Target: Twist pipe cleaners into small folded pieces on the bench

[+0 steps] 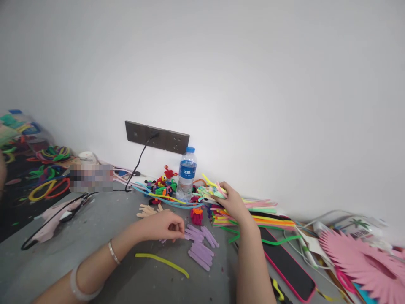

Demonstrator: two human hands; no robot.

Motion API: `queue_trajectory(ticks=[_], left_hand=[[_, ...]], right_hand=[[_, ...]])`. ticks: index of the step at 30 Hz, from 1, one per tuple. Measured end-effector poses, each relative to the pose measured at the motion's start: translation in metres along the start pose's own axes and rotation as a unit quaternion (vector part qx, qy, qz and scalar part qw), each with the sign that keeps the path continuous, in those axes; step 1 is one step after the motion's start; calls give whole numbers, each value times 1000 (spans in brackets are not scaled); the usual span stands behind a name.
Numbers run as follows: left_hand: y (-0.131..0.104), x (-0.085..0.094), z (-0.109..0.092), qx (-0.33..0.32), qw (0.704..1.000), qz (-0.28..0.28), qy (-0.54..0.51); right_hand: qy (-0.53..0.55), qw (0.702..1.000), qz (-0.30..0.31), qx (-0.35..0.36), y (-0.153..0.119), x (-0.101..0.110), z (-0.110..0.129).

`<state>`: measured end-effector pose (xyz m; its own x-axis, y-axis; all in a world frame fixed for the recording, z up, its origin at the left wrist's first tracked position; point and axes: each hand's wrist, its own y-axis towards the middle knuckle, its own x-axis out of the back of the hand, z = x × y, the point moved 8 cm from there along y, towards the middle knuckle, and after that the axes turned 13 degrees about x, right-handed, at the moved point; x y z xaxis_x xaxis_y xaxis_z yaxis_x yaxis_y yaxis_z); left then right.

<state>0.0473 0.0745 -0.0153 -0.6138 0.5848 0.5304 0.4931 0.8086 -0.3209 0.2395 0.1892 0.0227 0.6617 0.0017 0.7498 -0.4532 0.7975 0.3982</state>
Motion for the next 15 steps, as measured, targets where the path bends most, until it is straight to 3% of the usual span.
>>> queue_trajectory(ticks=[7, 15], left_hand=[[2, -2, 2, 3, 999, -3, 31], [4, 10, 6, -3, 993, -66, 93]], right_hand=[[22, 1000, 0, -6, -1, 0, 2], [43, 999, -3, -14, -1, 4, 6]])
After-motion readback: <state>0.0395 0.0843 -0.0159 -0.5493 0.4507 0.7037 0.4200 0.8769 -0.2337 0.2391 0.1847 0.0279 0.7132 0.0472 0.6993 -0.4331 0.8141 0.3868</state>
